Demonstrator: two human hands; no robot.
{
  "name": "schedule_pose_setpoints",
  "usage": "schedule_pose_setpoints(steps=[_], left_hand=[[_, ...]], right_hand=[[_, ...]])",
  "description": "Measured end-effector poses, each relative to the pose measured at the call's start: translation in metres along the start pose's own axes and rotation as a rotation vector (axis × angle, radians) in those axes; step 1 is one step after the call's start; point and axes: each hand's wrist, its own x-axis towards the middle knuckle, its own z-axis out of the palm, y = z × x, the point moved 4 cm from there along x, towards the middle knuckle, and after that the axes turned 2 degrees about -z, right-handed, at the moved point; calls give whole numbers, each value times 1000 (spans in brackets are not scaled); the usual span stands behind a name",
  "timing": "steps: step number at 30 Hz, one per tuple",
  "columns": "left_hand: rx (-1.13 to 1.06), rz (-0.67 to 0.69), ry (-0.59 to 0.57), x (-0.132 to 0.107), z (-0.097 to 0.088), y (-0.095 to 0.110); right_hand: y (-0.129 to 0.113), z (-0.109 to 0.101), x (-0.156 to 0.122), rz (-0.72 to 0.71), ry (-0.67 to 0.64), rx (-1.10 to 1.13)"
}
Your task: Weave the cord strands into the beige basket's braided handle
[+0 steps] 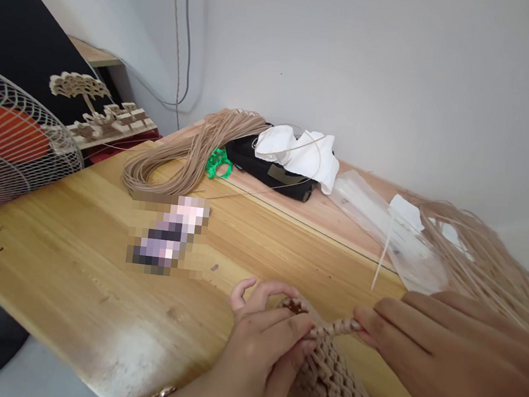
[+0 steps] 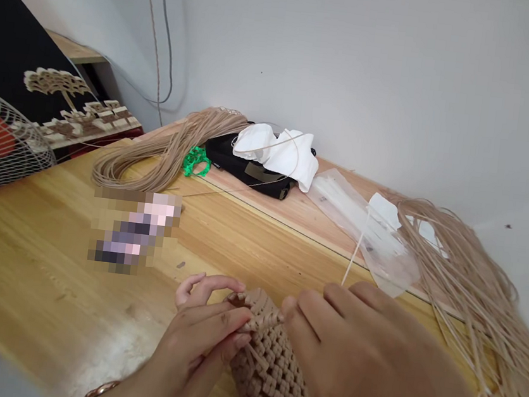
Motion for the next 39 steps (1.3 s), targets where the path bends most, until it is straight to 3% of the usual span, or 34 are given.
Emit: schedule_pose_setpoints(steps=[12, 17, 26, 32, 39], left_hand=[[-31, 7, 25, -5, 0, -6], [-17, 38, 67, -3, 5, -2], [-39, 85, -9, -2, 20, 0], [-89, 50, -42, -3, 19, -3], [-89, 79, -18, -2, 21, -3]], right_hand=[[4, 6, -5, 32, -57, 94], [2, 8, -2, 44, -90, 25], [-9, 3, 13, -45, -43, 36], [-4, 14, 10, 27, -198, 87], [1, 17, 4, -12, -232, -1]])
